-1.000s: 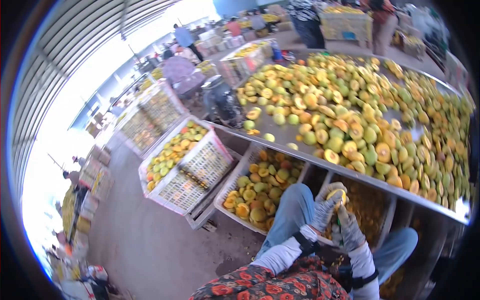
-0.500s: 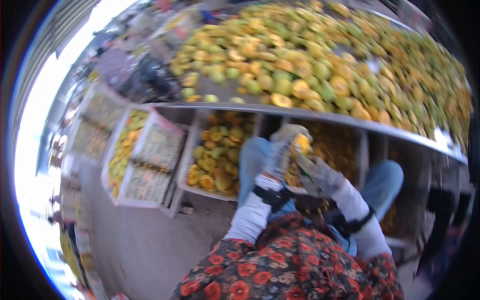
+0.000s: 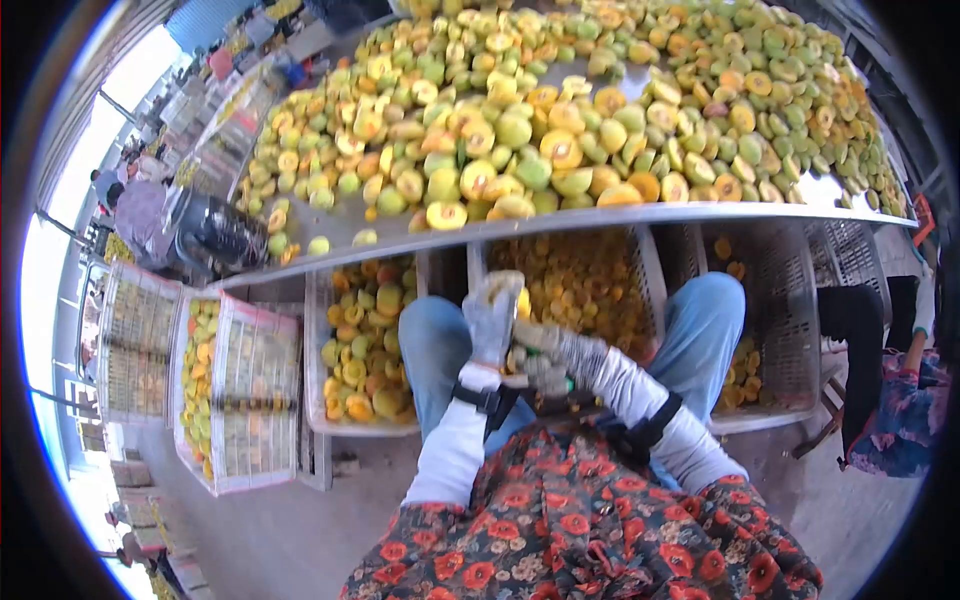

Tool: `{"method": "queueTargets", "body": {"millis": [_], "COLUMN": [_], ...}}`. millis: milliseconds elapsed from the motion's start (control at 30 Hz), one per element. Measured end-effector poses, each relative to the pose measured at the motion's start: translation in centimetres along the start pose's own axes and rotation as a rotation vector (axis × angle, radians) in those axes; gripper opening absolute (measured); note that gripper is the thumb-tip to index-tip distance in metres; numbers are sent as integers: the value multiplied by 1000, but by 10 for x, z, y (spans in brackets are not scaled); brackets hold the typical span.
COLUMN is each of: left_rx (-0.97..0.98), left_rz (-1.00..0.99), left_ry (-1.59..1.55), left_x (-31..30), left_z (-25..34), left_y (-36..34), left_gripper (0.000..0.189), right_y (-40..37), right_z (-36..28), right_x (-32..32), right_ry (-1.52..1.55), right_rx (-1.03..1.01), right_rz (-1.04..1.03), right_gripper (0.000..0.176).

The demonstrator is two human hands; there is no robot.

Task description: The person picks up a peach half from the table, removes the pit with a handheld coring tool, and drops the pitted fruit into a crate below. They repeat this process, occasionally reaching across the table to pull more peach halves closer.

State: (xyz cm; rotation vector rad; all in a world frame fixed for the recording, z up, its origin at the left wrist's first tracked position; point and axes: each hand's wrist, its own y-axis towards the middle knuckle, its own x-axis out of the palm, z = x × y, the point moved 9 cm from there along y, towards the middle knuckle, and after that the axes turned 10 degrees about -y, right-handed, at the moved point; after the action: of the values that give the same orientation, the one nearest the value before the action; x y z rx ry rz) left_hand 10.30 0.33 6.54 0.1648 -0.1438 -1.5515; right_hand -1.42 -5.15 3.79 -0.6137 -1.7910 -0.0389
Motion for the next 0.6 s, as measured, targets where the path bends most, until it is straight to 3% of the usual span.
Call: {"method": "queueTargets", "body": {"millis": [67, 133, 200, 233, 267, 333, 367, 400, 467, 500, 533, 567, 600], "left_rx": [-71, -403, -641, -696, -703, -750, -755, -766, -734, -720, -705, -701, -798], "left_rz": [-129, -27, 114, 320, 373, 345, 314, 293, 245, 248, 254, 41, 90], "left_ry": [-243, -711, -962, -1119, -1142, -1051, -1058, -1060, -1133, -1119, -1113, -1158, -1130], "left_x": [10, 24, 34, 25, 17, 5, 6, 4, 2, 1, 0, 7, 4], "left_z": [-19, -35, -65, -107, -134, -130, -118, -111, -119, -123, -127, -125, -142], "left_y": [-4, -20, -30, -31, -30, -40, -38, -42, -44, -45, -47, -48, -58], "left_gripper": [20, 21, 21, 23, 31, 41, 47, 52, 51, 50, 48, 43, 51], "right_y": [-8, 0, -4, -14, -19, -30, -26, -27, -40, -43, -49, -44, -40], "right_z": [-8, -6, -15, -24, -27, -52, -53, -53, -72, -79, -71, -52, -52], "right_x": [-5, -6, -8, 1, -2, -27, -54, -124, -203, -182, -170, -163, -167], "right_ry": [-23, 151, 218, 206, 192, 214, 63, -357, -1315, -1317, -865, -428, -434], "right_rx": [5, -37, -59, -108, -113, -304, -292, -290, -599, -612, -471, -321, -325], "right_rz": [78, -149, -163, -213, -214, -148, -43, 613, 1394, 1389, 1278, 1132, 1130], "right_gripper": [35, 34, 33, 32, 32, 32, 32, 40, 41, 41, 42, 43, 43]}}
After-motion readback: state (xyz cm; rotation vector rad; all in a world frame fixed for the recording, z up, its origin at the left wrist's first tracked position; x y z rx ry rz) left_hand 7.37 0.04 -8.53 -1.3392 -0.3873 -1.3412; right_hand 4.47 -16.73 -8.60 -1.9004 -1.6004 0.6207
